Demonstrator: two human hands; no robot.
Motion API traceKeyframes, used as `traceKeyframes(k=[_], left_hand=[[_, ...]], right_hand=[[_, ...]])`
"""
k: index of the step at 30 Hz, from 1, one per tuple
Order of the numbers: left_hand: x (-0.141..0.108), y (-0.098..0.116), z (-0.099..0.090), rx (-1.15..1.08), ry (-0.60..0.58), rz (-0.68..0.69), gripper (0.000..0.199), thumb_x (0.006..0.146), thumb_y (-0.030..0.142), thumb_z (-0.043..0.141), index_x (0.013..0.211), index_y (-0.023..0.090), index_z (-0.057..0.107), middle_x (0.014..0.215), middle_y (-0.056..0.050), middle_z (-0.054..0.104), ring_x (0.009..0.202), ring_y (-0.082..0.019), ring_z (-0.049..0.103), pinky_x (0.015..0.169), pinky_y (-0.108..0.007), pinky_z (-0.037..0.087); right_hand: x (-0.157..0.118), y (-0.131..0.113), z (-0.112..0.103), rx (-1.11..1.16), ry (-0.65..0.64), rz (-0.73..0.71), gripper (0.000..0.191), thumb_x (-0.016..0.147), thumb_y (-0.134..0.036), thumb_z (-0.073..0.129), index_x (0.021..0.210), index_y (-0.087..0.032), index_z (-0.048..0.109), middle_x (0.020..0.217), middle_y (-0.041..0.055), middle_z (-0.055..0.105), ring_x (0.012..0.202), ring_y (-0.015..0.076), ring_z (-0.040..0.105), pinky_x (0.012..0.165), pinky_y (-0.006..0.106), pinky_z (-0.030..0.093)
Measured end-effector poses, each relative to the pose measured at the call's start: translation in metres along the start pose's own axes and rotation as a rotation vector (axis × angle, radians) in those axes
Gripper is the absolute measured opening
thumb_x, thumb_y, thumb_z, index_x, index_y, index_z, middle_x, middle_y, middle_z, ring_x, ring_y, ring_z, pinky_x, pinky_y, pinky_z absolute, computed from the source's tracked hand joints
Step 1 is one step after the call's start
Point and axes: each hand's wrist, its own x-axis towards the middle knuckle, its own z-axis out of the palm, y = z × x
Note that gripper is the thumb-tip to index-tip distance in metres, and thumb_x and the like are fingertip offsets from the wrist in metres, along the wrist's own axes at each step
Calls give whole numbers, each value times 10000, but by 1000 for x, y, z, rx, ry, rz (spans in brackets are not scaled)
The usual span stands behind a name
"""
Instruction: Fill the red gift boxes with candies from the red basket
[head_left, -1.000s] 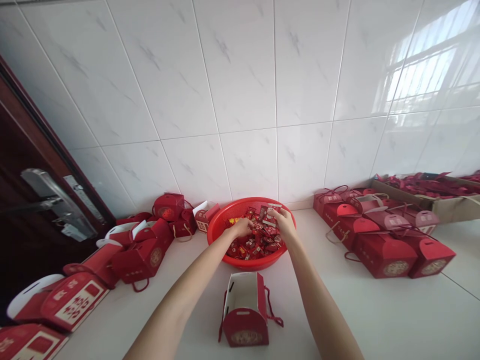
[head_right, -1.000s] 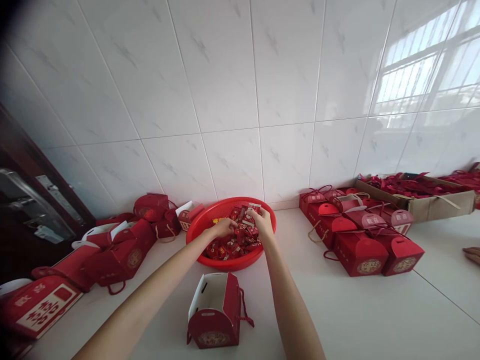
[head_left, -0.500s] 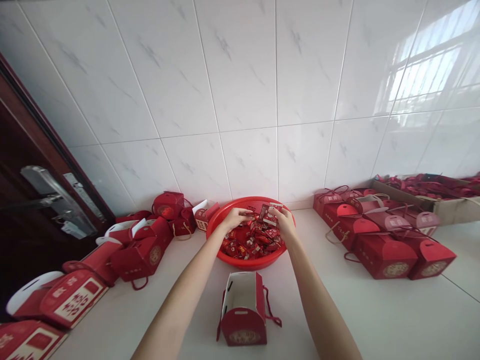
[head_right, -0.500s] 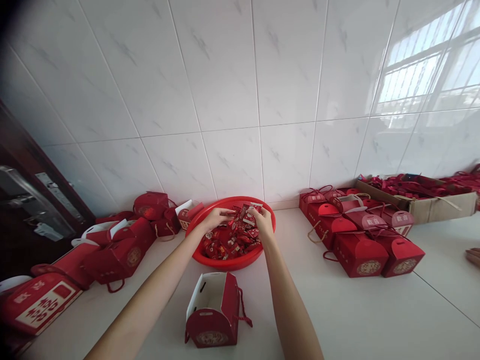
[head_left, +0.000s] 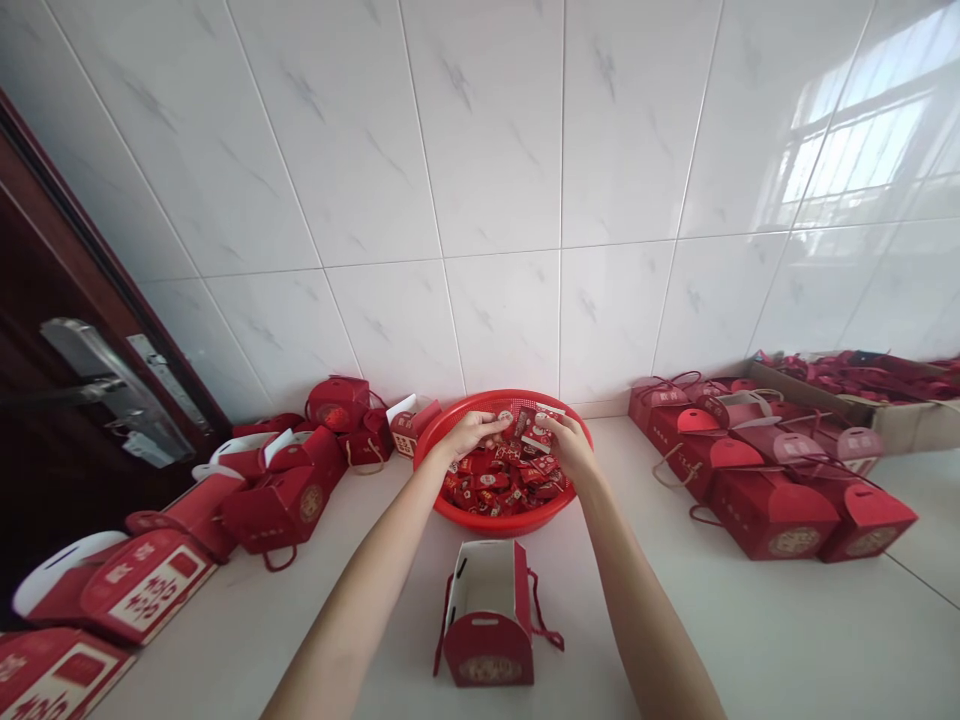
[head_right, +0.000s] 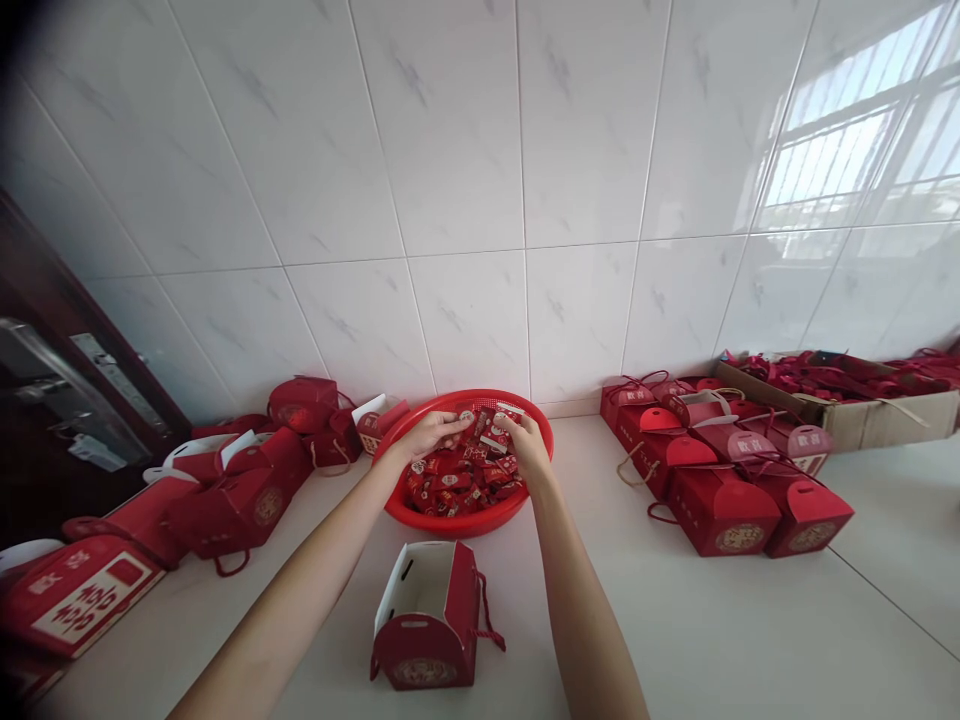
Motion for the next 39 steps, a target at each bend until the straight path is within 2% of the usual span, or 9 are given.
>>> traceKeyframes(k=[8,12,17,23,26,28,30,34,39], left_hand=[[-4,0,5,-69,-126,-50,600,612,747,714,721,161,641,702,-6,622,664,-145,563,629,-264,458],[-5,2,9,-85,-147,-83,652,620,810,645,630,161,588,617,-2,595,618,-140,549,630,-270,457],[-5,5,14,-129,-180,-82,677,653,823,591,703,149,637,708,-45,679,727,-196,636,746,-320,503],[3,1,23,-137,-255,-31,495,756,657,625,720,164,653,718,-30,695,725,-190,644,777,-337,512],[4,2,28,-106,-345,-36,366,855,494,541,791,172,703,759,-40,726,745,-188,666,782,-335,524],[1,6,35,-74,-430,-43,243,818,364,584,822,176,737,780,-37,743,777,-194,680,792,-323,527],[-4,11,45,42,-551,-10,159,724,216,647,833,191,760,807,-18,758,807,-197,685,793,-297,522],[-16,18,65,500,-735,158,399,644,59,569,941,238,765,849,6,758,752,-187,665,684,-263,501],[-21,16,68,853,-589,190,534,596,77,634,1069,303,736,1074,-58,737,965,-294,668,751,-323,502]], right_hand=[[-5,-1,1,-1,-51,56,240,646,-340,798,801,-203,679,821,44,736,738,209,698,654,326,590],[-5,-1,1,8,-42,55,241,636,-311,812,804,-202,677,804,35,728,733,198,693,636,312,595],[-4,-2,1,29,20,9,209,640,-307,806,768,-205,675,767,15,721,707,171,676,623,280,586],[-1,-1,1,55,64,-19,206,585,-287,789,722,-186,672,704,12,708,629,166,646,557,272,540],[2,0,0,100,140,-53,192,586,-295,755,714,-193,654,655,-16,685,597,155,627,551,269,525],[4,-1,-1,130,200,-65,175,593,-291,729,713,-201,640,635,-24,676,582,156,623,543,273,521],[4,-3,-2,151,241,-62,160,595,-282,714,707,-204,632,626,-19,677,567,162,622,521,276,515],[1,-6,-1,170,266,-42,145,591,-263,706,703,-197,643,628,-8,682,558,168,619,498,283,515],[-2,-8,2,183,277,-39,134,588,-240,698,705,-198,646,631,-13,680,582,169,629,525,281,529]])
